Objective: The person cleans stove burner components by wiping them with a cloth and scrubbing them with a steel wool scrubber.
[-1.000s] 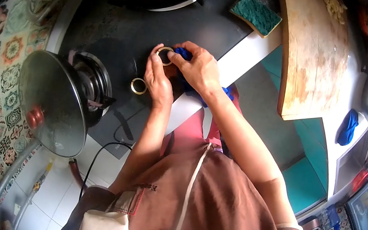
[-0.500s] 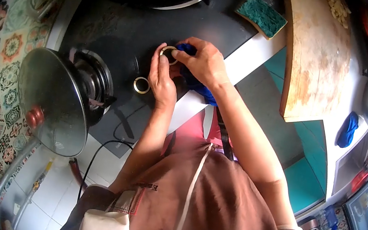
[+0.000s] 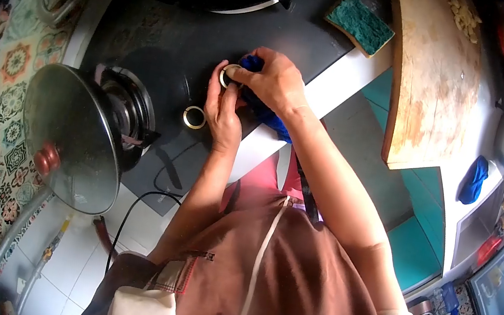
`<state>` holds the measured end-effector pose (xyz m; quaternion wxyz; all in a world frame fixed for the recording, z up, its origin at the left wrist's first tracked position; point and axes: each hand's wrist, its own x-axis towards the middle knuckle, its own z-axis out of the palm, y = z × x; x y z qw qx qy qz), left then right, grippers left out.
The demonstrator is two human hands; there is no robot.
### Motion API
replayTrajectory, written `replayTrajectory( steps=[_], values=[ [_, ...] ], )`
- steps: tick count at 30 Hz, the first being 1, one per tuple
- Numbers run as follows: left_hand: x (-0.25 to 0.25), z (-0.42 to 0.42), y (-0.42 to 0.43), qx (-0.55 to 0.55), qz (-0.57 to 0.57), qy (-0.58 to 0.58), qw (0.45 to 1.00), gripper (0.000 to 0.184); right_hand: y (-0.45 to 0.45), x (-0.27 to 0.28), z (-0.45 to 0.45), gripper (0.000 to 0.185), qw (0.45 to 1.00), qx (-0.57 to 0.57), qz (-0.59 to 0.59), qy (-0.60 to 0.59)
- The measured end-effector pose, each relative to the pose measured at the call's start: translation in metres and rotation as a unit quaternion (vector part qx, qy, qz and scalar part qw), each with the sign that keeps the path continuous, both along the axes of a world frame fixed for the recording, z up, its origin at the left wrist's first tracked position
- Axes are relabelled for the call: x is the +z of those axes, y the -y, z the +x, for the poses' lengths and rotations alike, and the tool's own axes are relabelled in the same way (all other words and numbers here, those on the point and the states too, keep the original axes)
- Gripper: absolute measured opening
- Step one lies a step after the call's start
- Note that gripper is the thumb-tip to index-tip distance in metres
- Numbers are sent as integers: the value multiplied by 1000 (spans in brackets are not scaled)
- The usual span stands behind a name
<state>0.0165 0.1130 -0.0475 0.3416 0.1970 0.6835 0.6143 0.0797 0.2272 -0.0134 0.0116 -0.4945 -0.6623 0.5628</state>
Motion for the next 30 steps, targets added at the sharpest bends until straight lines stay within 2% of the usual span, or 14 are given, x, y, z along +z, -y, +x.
replayTrajectory(
  steps=[6,9,12,13,14,16,20,23,24,27,30],
  values=[
    [-3,1,-2,13,19,4,1000,35,-3,-7,6,34,998,5,-8,-57],
    [3,0,-4,17,-44,9,999,33,1,2,-4,33,995,33,86,39],
    [12,3,-11,47,-63,37,996,31,-2,-2,1,34,999,15,31,-28],
    [11,2,-13,56,-60,9,997,30,-3,-4,5,34,998,15,8,-58],
    [10,2,-16,64,-57,-18,996,30,-5,-4,11,32,993,8,-69,-98],
    [8,2,-19,83,-68,-43,993,30,-5,-8,20,33,985,21,-88,-147],
    [17,-1,-18,74,-69,59,993,31,-11,-3,23,36,981,60,-94,-160],
    [15,0,-7,24,-34,129,991,34,-13,-7,22,36,975,57,-119,-177],
    [14,3,-10,36,23,125,991,40,-13,-9,23,36,973,53,-131,-183],
    [15,-8,-10,27,-50,166,985,39,-13,-8,22,36,977,65,-92,-180],
    [7,-9,-16,52,-68,142,986,31,-13,-12,23,38,974,59,-105,-194]
  ],
)
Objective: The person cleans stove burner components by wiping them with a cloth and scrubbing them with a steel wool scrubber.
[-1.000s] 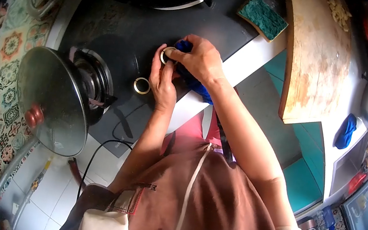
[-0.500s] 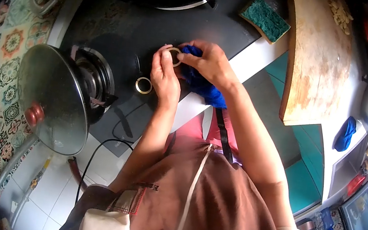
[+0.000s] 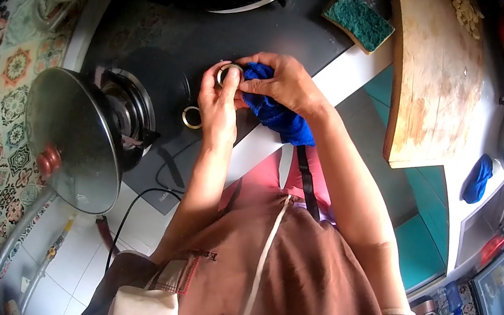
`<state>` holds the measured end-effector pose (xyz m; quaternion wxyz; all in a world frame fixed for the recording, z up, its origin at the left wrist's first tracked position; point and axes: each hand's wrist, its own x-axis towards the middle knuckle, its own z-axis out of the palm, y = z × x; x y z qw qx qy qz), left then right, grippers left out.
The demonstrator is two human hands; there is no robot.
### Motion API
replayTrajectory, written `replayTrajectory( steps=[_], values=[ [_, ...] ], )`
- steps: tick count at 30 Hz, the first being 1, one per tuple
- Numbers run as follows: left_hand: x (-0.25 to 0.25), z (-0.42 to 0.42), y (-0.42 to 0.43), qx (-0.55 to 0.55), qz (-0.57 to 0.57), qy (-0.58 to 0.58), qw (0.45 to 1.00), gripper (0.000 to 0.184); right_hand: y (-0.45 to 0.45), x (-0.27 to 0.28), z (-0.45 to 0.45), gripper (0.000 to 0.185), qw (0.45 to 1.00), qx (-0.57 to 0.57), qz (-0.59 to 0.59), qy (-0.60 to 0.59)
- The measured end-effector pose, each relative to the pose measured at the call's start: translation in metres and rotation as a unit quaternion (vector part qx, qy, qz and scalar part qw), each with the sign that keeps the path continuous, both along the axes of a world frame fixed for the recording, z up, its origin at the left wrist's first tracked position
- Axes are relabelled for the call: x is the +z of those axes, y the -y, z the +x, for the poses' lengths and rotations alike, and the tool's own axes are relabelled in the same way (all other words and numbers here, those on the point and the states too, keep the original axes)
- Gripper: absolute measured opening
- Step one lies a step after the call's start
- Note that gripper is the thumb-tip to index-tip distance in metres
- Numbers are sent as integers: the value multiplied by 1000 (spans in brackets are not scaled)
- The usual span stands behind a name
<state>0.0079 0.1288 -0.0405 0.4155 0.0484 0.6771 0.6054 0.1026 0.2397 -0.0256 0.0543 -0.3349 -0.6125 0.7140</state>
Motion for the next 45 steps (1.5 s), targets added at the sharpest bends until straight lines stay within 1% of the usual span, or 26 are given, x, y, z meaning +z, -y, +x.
replayTrajectory(
  steps=[1,4,7,9,10,12,13,14,15,17,20,23,24,27,28,30,31,34,37,40,43,45],
  values=[
    [-2,0,-1,10,-12,-2,1000,30,0,1,0,38,1000,3,8,5],
    [-5,2,-3,-8,-23,-144,989,36,0,3,0,39,999,7,30,16],
    [-12,3,3,-10,12,-128,992,36,1,1,1,39,999,-5,27,17],
    [-7,8,12,-19,12,-78,997,36,0,1,0,39,1000,-7,6,18],
    [-4,10,15,-24,12,-53,998,37,-1,0,0,39,1000,-1,14,19],
    [6,9,13,-42,34,-52,997,37,-2,-1,1,39,999,12,29,22],
    [10,9,12,-51,45,-51,996,37,-1,0,1,39,1000,11,11,23],
    [8,10,9,-36,50,-74,995,37,-2,3,0,39,1000,10,-5,23],
    [7,9,6,-27,33,-62,997,36,-3,5,0,39,999,10,-21,24],
    [6,7,2,-10,-3,-37,999,35,-3,2,0,39,999,17,-3,29],
    [-5,3,0,2,-47,-65,997,35,-2,0,0,38,999,22,17,37],
    [-5,7,-3,19,-6,-129,992,38,-1,-3,0,37,999,14,28,36],
    [-9,8,0,15,14,-113,993,40,0,-3,0,37,999,9,30,35],
    [-9,17,14,-27,-3,-137,990,40,-2,3,0,36,999,-1,-30,13],
    [-8,19,17,-40,7,-135,990,41,-2,3,1,36,1000,1,-15,16],
    [-9,19,16,-28,19,-121,992,41,-2,3,1,35,1000,8,13,21],
    [-10,18,15,-21,25,-114,993,40,-1,3,1,35,1000,4,10,19],
    [-11,14,13,-37,-31,-169,984,39,0,0,1,37,1000,-1,14,21],
    [-9,11,6,-18,-83,-189,978,40,0,-3,0,39,999,3,34,28],
    [-8,7,2,-18,-116,-129,985,40,1,-4,1,40,999,1,38,27],
    [-1,9,0,-5,-94,-210,973,40,1,-3,1,39,999,-2,29,23],
    [-6,15,9,-27,-60,-189,980,40,1,-3,0,38,1000,-4,17,13]
  ],
)
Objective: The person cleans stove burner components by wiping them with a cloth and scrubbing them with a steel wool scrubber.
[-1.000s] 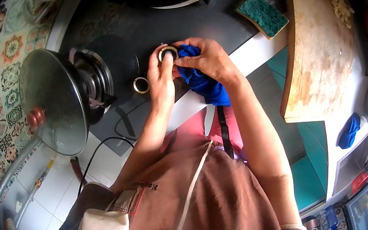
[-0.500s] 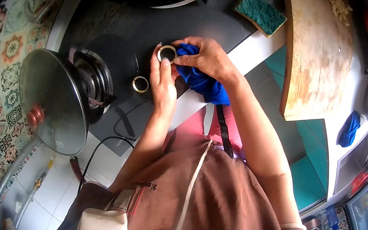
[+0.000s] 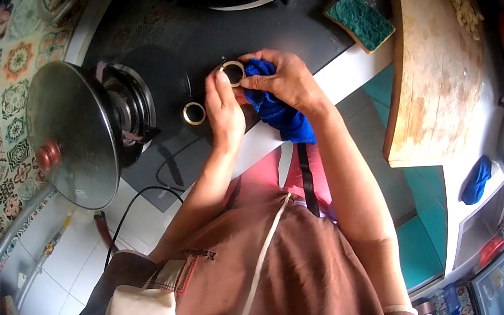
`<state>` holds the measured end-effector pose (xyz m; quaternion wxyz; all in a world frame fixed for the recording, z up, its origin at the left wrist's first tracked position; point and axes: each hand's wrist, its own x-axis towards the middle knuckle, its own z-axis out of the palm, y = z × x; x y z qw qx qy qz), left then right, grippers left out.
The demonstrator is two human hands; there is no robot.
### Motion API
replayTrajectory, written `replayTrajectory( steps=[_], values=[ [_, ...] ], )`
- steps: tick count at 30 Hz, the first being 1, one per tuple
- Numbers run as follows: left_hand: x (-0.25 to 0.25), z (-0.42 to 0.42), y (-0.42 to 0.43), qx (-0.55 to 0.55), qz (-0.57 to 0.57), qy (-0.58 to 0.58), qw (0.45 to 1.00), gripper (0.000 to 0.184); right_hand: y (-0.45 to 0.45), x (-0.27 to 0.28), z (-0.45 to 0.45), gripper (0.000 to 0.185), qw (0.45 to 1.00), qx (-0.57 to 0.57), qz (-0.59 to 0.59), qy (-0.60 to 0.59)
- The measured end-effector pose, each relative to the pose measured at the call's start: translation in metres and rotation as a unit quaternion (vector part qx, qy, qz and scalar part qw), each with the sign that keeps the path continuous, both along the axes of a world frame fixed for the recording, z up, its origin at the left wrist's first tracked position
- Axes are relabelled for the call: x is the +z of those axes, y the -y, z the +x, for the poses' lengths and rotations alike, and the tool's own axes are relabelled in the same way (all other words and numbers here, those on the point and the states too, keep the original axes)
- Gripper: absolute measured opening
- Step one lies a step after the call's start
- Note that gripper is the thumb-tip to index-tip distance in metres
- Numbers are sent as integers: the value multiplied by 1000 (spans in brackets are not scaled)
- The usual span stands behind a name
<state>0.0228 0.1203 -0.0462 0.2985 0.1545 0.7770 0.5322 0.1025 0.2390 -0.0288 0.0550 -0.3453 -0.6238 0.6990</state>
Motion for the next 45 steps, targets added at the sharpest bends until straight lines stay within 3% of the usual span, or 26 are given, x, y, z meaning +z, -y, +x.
replayTrajectory(
  steps=[5,8,23,27,32,35,38,41,45],
  values=[
    [6,-1,12,-37,106,185,976,42,-1,1,1,37,1000,1,-18,-1],
    [15,-2,13,-39,110,201,973,41,-2,-1,0,37,1000,10,1,-2],
    [21,-10,1,-34,-25,148,988,41,-1,-1,1,38,999,10,31,9],
    [-14,-1,13,-29,42,51,997,43,-2,3,1,36,1000,14,6,10],
    [6,0,7,-17,66,105,992,43,-1,0,2,36,1000,13,20,2],
    [17,-8,0,-20,-8,143,989,43,-1,-2,1,37,999,13,33,6],
    [-2,-8,5,-14,-7,127,992,44,-1,0,1,37,1000,10,-5,15],
    [16,-2,2,9,36,175,984,44,-1,1,1,36,1000,10,-4,20],
    [18,5,6,7,64,154,986,44,-1,-1,1,37,999,13,28,11]
  ],
)
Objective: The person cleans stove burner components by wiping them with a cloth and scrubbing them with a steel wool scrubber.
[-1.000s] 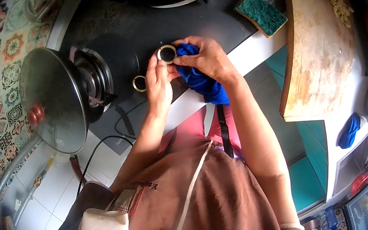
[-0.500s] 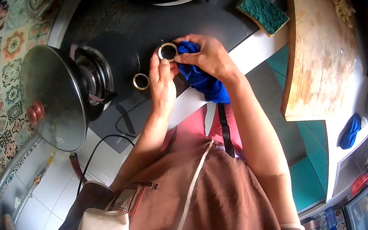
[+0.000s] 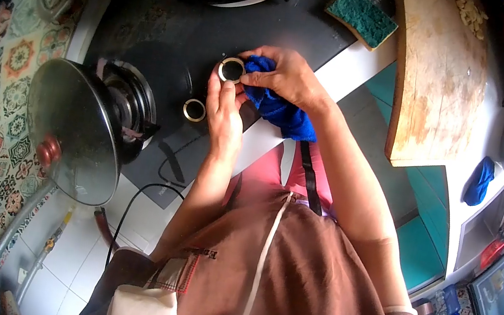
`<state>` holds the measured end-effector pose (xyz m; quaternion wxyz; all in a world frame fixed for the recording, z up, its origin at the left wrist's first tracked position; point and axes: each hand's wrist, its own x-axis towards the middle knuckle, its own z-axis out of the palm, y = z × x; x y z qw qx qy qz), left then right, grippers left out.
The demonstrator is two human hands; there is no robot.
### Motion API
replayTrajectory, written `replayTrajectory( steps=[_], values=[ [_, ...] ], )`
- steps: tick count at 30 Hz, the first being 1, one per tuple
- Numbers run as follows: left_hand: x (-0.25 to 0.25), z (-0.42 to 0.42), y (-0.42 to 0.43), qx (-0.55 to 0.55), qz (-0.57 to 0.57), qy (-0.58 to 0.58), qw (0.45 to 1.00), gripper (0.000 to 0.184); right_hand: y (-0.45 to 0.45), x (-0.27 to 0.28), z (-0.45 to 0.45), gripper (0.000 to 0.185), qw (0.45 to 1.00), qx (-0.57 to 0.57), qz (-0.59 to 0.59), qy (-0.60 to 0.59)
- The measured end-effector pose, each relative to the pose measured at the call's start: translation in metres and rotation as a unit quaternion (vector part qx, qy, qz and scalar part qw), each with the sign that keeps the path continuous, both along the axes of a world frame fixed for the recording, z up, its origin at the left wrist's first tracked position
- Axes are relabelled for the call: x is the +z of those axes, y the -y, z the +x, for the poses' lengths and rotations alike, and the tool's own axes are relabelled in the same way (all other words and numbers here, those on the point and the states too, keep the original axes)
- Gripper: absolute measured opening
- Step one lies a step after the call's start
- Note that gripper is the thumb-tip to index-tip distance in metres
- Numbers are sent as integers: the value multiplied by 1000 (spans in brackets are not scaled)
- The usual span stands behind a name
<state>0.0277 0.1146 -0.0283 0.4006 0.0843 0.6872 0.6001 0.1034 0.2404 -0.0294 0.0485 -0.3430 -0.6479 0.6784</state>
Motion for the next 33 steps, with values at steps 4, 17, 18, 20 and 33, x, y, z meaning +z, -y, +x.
replayTrajectory(
  steps=[4,17,18,20,33],
  values=[
    [-6,-11,-1,-29,-27,-1,999,46,0,2,1,37,999,-4,-40,1],
    [60,-66,1,-243,-151,-291,913,28,-2,-4,3,38,999,12,-28,-31],
    [56,-72,-3,-270,-139,-342,889,29,-3,-1,3,38,999,19,-24,-25],
    [48,-82,-11,-317,-139,-340,874,33,-5,-1,5,38,999,24,-16,-26],
    [19,-107,-22,-374,-85,21,923,39,19,3,11,38,978,-118,-172,2]
  ],
)
